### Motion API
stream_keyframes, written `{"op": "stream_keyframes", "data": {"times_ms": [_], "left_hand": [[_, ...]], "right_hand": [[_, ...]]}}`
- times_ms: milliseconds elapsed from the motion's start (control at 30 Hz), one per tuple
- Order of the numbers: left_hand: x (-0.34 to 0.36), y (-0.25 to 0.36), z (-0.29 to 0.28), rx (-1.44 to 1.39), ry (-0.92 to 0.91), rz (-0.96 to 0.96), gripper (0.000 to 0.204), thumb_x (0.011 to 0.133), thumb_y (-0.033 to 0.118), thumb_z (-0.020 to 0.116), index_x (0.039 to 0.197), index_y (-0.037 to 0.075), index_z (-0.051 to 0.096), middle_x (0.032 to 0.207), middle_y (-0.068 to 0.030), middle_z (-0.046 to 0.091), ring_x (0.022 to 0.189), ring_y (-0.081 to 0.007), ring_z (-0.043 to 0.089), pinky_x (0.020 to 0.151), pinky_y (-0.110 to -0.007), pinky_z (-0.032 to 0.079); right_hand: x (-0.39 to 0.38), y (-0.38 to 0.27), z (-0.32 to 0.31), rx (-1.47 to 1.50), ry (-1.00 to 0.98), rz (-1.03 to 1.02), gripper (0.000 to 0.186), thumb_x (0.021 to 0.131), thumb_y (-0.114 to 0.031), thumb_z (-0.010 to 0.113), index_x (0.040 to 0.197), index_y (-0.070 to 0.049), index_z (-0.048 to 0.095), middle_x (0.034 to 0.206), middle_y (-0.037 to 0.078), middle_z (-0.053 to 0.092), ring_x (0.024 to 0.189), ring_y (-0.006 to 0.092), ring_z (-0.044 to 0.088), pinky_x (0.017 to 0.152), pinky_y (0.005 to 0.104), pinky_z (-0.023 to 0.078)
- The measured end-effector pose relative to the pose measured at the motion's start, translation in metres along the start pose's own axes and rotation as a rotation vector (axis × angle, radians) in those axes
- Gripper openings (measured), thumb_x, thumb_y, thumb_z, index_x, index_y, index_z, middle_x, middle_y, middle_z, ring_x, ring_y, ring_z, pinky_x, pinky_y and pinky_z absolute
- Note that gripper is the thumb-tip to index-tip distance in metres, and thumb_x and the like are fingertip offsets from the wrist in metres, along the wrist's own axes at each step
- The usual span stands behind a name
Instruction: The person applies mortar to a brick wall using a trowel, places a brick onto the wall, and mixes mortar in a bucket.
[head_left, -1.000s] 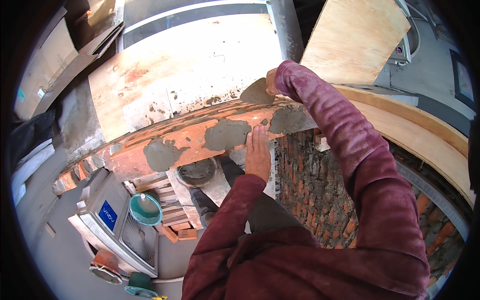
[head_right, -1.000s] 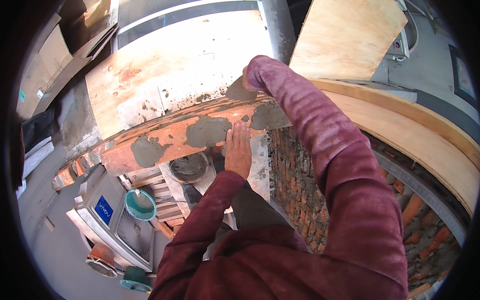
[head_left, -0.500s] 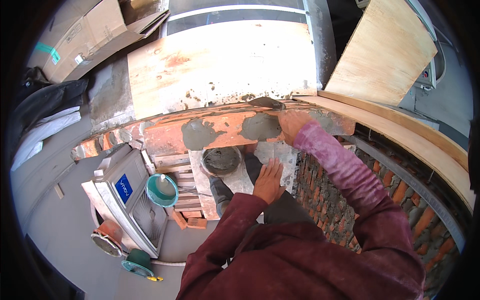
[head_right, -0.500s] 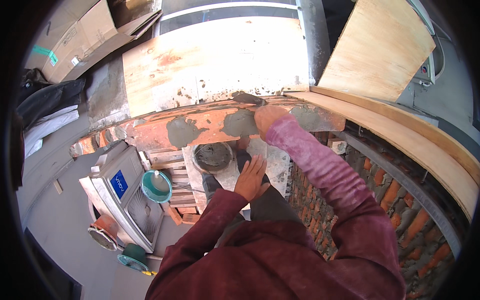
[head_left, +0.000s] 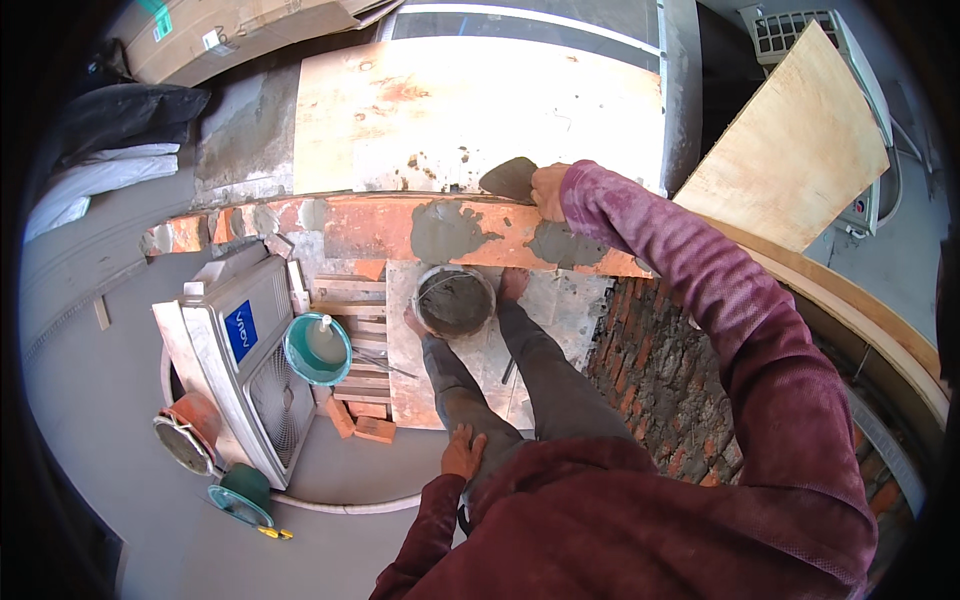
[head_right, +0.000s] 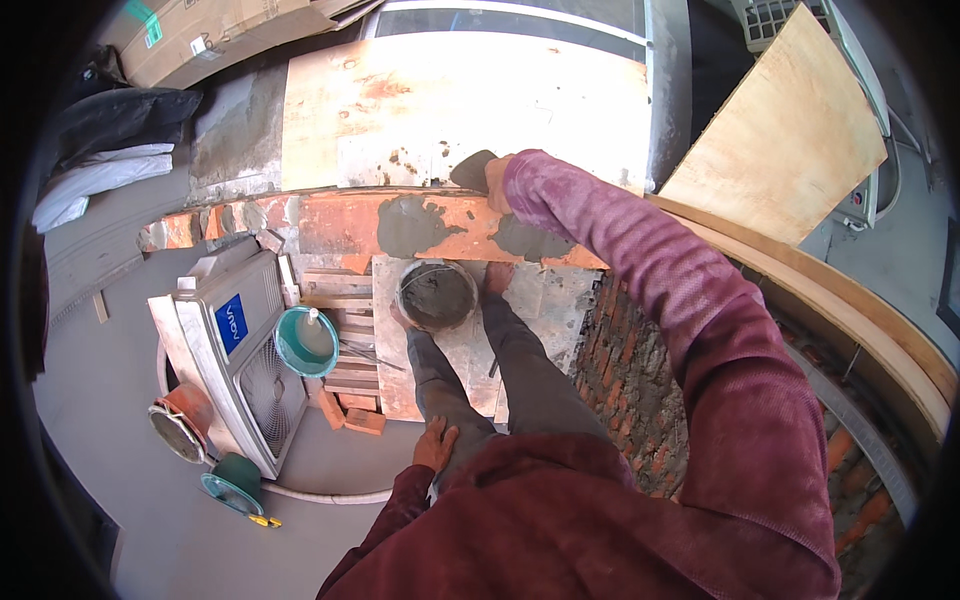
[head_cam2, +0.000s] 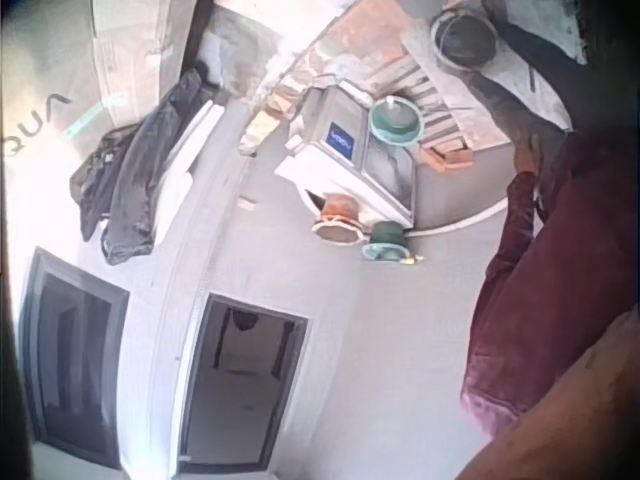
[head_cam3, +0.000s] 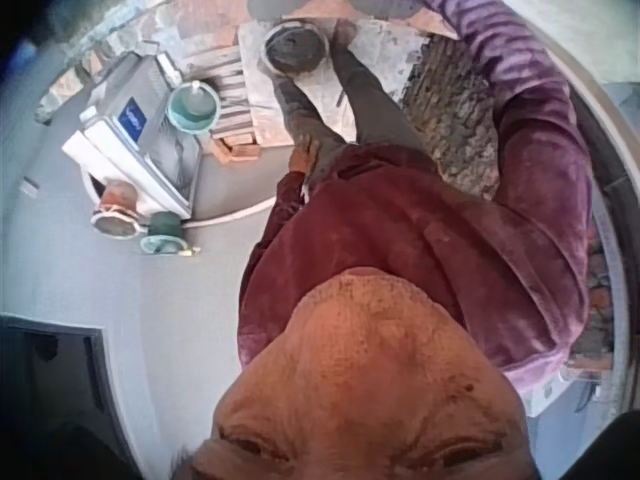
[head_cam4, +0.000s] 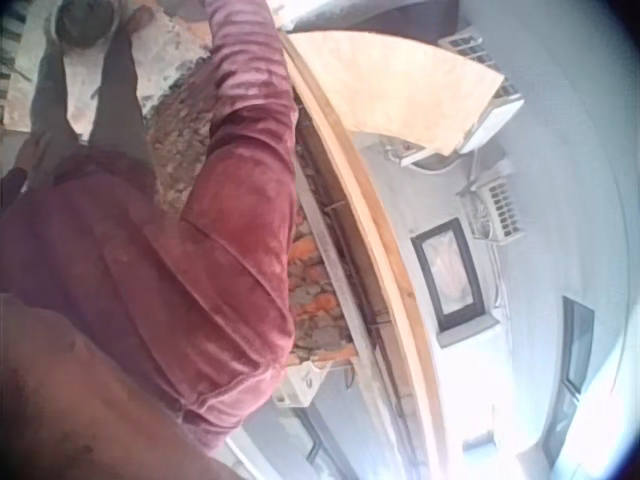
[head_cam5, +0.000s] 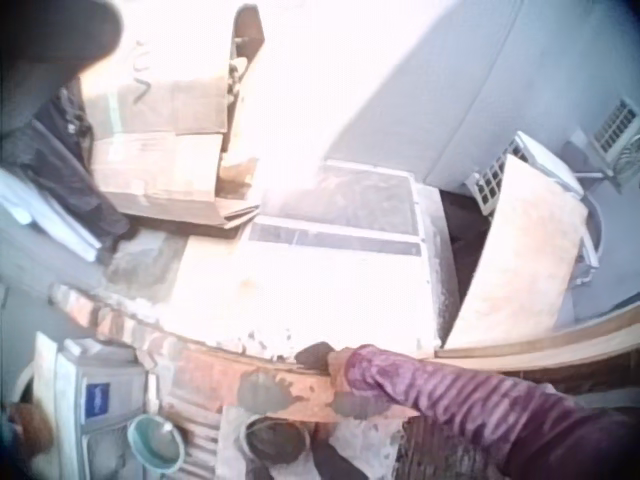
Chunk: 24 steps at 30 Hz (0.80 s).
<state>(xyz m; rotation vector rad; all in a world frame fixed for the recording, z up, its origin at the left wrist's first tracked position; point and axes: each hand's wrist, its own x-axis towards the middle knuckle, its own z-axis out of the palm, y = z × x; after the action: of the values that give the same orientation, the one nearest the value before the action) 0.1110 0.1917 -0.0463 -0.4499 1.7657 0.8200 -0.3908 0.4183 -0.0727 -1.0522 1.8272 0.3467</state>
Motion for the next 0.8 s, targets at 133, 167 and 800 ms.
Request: {"op": "stream_keyframes", "data": {"times_ms": [133, 167, 800], "left_hand": [[-0.003, 0.003, 0.001, -0.057, 0.028, -0.002, 0.069, 0.096, 0.053, 0.044, 0.140, 0.000, 0.045, 0.147, -0.0270, 0.037, 0.138, -0.0397, 0.033, 0.113, -0.042, 0.030], [-0.003, 0.002, 0.000, -0.071, 0.027, 0.000, 0.069, 0.096, 0.053, 0.045, 0.140, 0.000, 0.045, 0.148, -0.0267, 0.036, 0.139, -0.0393, 0.033, 0.113, -0.041, 0.030], [-0.069, -0.058, -0.006, -0.378, 0.258, 0.010, 0.055, 0.093, 0.040, 0.057, 0.131, 0.000, 0.056, 0.126, -0.0213, 0.061, 0.120, -0.0320, 0.057, 0.102, -0.037, 0.042]], "right_hand": [[0.003, -0.014, -0.040, 0.532, -0.030, 0.217, 0.027, 0.095, -0.019, 0.053, 0.110, -0.001, 0.066, 0.079, 0.010, 0.066, 0.056, 0.0206, 0.057, 0.050, 0.0387, 0.047], [-0.001, -0.013, -0.046, 0.697, -0.023, 0.224, 0.028, 0.095, -0.019, 0.053, 0.112, -0.001, 0.066, 0.078, 0.009, 0.065, 0.056, 0.0184, 0.056, 0.049, 0.0373, 0.047], [-0.188, -0.152, 0.035, 1.190, 0.578, 0.030, 0.042, 0.085, -0.006, 0.064, 0.125, -0.008, 0.054, 0.090, 0.011, 0.064, 0.072, 0.0172, 0.064, 0.062, 0.0314, 0.054]]}}
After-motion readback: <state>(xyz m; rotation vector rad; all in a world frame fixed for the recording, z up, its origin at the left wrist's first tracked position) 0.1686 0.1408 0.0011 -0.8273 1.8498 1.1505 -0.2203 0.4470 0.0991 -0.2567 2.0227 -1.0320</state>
